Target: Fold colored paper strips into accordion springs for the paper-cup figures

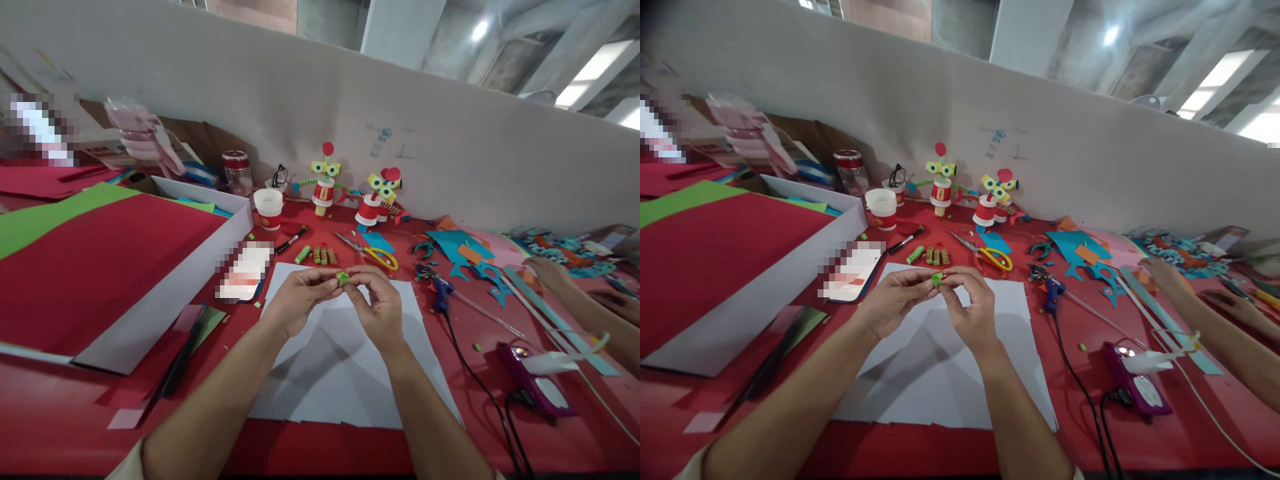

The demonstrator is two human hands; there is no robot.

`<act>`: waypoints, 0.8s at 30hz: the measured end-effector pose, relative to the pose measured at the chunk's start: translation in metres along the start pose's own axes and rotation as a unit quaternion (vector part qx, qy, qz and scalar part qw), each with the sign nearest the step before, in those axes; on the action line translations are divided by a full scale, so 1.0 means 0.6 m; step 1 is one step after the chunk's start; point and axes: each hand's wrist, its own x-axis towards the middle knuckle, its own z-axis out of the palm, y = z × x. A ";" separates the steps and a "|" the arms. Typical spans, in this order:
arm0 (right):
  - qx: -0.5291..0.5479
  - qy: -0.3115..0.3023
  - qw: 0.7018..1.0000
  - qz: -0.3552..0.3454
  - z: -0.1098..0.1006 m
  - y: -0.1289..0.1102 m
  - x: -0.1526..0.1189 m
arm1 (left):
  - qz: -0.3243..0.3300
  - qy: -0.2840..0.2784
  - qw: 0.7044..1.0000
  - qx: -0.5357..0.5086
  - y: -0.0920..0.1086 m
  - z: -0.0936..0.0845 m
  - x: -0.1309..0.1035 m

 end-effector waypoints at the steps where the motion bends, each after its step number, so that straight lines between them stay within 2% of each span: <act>1: 0.013 0.004 1.000 0.006 0.002 0.001 -0.001 | 0.001 0.003 1.000 0.000 0.000 0.001 0.000; 6: 0.112 0.036 0.990 0.076 0.010 0.000 -0.004 | 0.010 0.012 1.000 0.015 -0.003 0.001 0.000; 13: 0.159 0.035 0.979 0.123 0.006 0.005 -0.001 | 0.054 -0.016 0.996 0.068 -0.007 -0.003 0.001; 20: 0.197 0.047 0.966 0.163 0.011 0.015 -0.003 | 0.146 0.037 0.973 0.173 -0.010 0.004 -0.001; 24: 0.156 0.057 0.972 0.166 0.014 0.009 -0.005 | 0.159 0.062 0.965 0.198 -0.010 0.004 0.000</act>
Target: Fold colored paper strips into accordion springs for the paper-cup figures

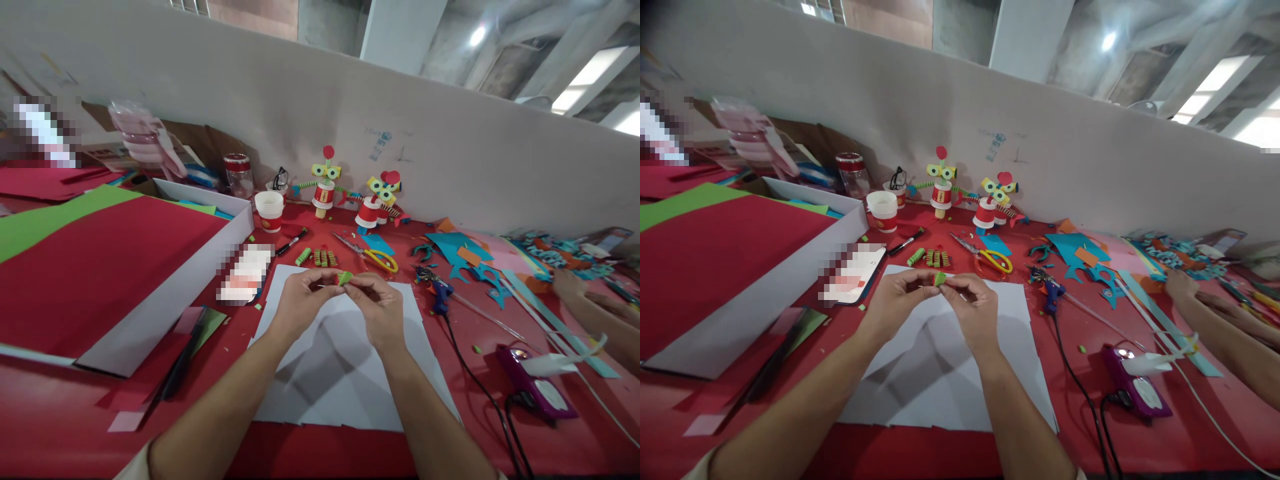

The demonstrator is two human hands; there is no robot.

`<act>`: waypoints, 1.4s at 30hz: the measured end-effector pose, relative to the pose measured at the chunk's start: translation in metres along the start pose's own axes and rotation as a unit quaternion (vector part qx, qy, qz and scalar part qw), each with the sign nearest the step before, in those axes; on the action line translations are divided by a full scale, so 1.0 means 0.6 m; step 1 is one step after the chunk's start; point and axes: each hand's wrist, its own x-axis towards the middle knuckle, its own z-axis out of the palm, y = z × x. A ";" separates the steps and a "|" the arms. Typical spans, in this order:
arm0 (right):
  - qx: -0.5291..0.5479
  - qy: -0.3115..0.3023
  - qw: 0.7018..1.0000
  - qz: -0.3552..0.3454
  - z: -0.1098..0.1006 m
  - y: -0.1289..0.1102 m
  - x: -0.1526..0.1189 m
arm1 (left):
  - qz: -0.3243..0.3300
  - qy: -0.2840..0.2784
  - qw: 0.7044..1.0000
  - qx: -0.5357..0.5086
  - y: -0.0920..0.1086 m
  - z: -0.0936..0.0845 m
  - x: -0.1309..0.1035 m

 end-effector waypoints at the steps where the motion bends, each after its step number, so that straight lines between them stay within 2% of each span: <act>1: -0.009 0.006 1.000 0.004 0.002 -0.001 -0.002 | -0.003 0.001 1.000 -0.007 -0.001 0.000 0.000; 7: 0.051 0.062 0.996 0.041 0.015 -0.004 -0.008 | 0.002 0.018 0.999 -0.047 -0.015 0.007 -0.003; 12: 0.112 0.071 0.989 0.058 0.020 -0.002 -0.010 | 0.010 0.025 0.995 -0.095 -0.017 0.022 -0.012; 17: 0.109 0.081 0.989 0.055 0.024 0.001 -0.012 | 0.002 0.030 0.992 -0.124 -0.024 0.025 -0.013; 23: 0.120 0.078 0.987 0.073 0.024 0.006 -0.012 | -0.019 0.065 0.987 -0.149 -0.020 0.025 -0.010; 27: 0.148 0.065 0.983 0.086 0.025 0.004 -0.014 | -0.008 0.077 0.984 -0.160 -0.017 0.027 -0.011; 33: 0.131 0.055 0.985 0.099 0.028 0.001 -0.015 | 0.008 0.055 0.980 -0.193 -0.027 0.025 -0.012; 38: 0.113 0.037 0.988 0.102 0.032 0.002 -0.019 | -0.039 0.041 0.971 -0.232 -0.021 0.024 -0.009; 42: 0.077 0.031 0.992 0.095 0.033 -0.004 -0.020 | -0.046 0.034 0.972 -0.226 -0.018 0.024 -0.008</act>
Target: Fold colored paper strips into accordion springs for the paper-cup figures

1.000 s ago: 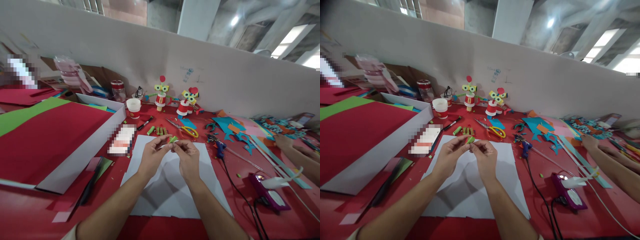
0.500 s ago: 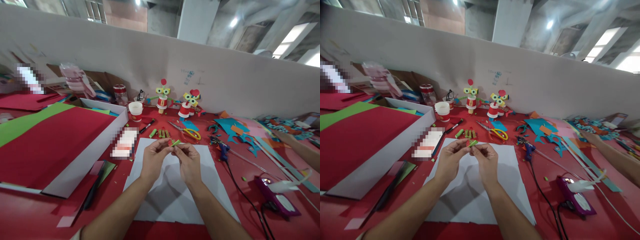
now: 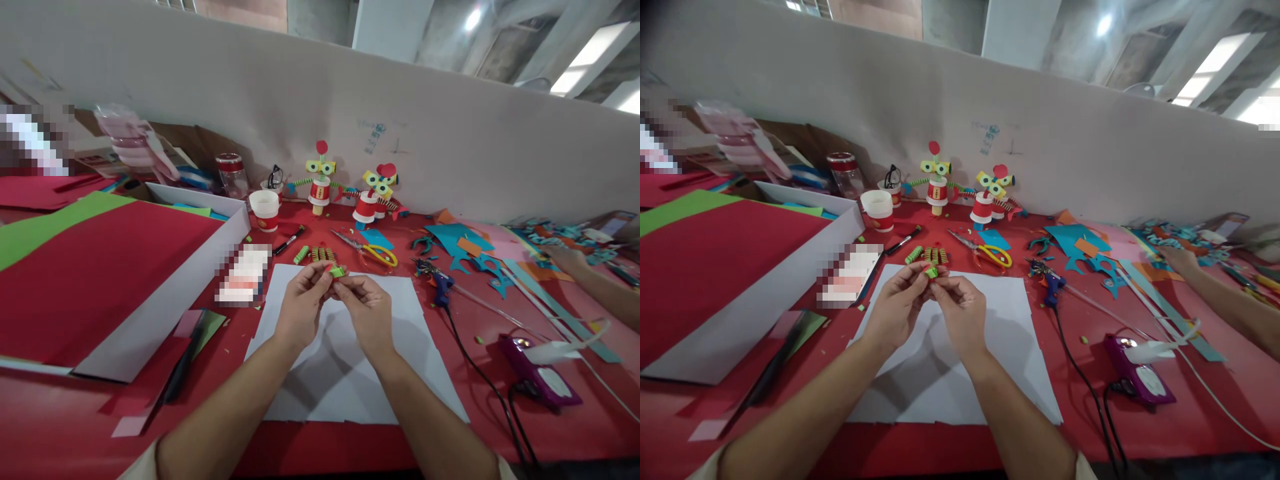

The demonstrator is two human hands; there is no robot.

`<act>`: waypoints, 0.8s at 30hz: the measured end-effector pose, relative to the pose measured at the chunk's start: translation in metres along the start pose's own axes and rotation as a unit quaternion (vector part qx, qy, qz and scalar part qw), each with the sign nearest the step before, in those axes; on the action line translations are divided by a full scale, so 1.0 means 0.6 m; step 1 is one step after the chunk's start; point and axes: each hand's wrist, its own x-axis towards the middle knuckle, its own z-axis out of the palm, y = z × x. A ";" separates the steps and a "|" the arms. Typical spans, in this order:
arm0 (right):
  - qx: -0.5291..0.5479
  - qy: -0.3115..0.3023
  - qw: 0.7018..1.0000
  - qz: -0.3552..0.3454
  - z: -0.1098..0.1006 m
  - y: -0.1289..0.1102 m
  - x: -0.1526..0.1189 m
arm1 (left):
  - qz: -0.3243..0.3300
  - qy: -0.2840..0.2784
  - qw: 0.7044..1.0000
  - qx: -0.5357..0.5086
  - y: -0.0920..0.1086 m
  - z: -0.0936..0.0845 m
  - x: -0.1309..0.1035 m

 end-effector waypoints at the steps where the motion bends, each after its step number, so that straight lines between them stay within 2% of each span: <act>1: -0.006 0.000 1.000 0.000 0.000 -0.002 0.000 | 0.001 0.002 1.000 0.003 0.000 0.000 0.000; 7: -0.050 -0.004 0.999 0.007 0.004 -0.012 -0.004 | 0.035 0.031 0.997 0.067 -0.002 -0.007 0.006; 10: -0.116 -0.010 0.993 -0.022 -0.001 -0.016 -0.004 | 0.064 0.035 0.989 0.125 0.001 -0.014 0.011; 14: -0.171 0.002 0.980 -0.100 -0.014 -0.023 0.002 | 0.079 0.008 0.979 0.188 0.009 -0.017 0.012; 18: -0.176 -0.023 0.973 -0.145 -0.022 -0.027 0.007 | 0.099 -0.018 0.970 0.222 0.019 -0.011 0.005; 21: -0.178 -0.026 0.973 -0.142 -0.023 -0.026 0.006 | 0.108 -0.019 0.965 0.236 0.026 -0.008 0.001; 24: -0.175 -0.033 0.975 -0.131 -0.024 -0.023 0.005 | 0.077 -0.027 0.971 0.225 0.032 -0.009 0.000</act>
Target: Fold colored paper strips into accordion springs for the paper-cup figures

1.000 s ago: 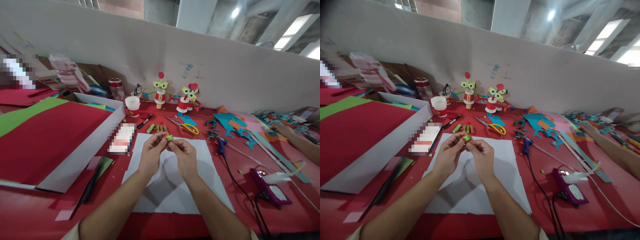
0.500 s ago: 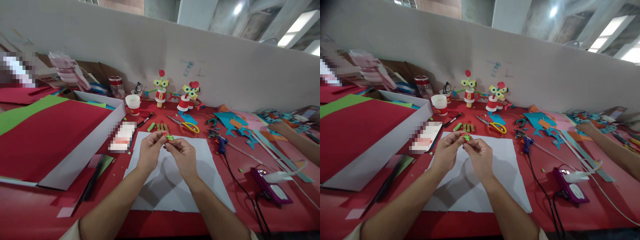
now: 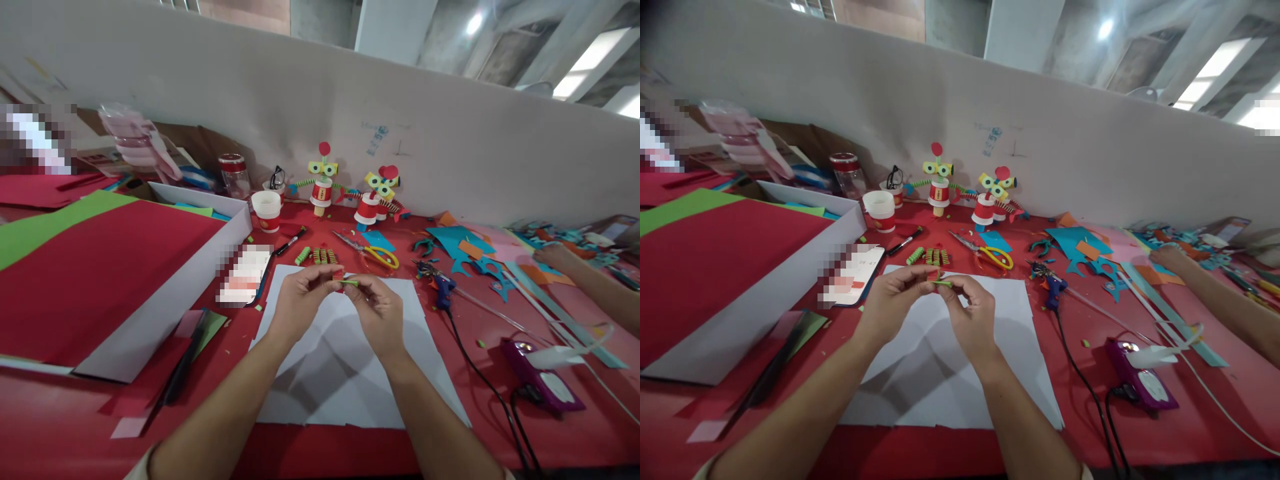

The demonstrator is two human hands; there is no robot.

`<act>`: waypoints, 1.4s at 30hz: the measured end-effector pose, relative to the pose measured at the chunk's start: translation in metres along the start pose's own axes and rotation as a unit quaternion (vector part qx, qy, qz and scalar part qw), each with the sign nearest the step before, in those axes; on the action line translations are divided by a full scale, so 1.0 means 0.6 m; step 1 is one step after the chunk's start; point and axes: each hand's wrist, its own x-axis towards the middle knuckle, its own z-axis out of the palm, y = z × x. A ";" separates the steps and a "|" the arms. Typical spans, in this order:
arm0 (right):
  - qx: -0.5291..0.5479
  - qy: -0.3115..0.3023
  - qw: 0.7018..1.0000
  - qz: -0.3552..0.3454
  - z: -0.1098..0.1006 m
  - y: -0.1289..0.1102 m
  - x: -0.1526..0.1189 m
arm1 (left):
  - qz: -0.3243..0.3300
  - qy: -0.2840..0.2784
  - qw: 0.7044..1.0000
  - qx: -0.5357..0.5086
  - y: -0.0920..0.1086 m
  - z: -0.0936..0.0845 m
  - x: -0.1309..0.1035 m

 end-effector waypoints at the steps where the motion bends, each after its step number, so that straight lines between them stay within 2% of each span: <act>1: -0.002 -0.001 1.000 0.001 0.000 0.001 0.000 | -0.010 -0.006 1.000 -0.001 0.001 -0.001 0.000; 13: -0.038 0.013 0.998 -0.051 -0.007 0.011 0.001 | -0.048 -0.049 0.997 -0.030 0.001 -0.007 0.007; 18: -0.032 0.005 0.997 -0.067 -0.005 0.013 -0.001 | -0.029 -0.018 0.999 -0.005 0.002 -0.005 0.006; 22: 0.003 0.012 0.999 -0.038 0.000 0.010 -0.001 | -0.004 -0.002 1.000 0.014 0.000 -0.001 0.002; 27: 0.042 0.028 0.999 -0.014 0.005 0.006 -0.001 | 0.009 -0.014 1.000 0.018 -0.004 0.000 0.001; 36: 0.034 0.008 0.998 -0.052 0.001 0.004 -0.003 | 0.040 -0.025 0.998 0.032 0.007 -0.007 0.001; 42: 0.089 -0.054 0.994 -0.032 -0.005 0.002 -0.001 | 0.052 -0.042 0.998 0.020 0.002 -0.011 0.002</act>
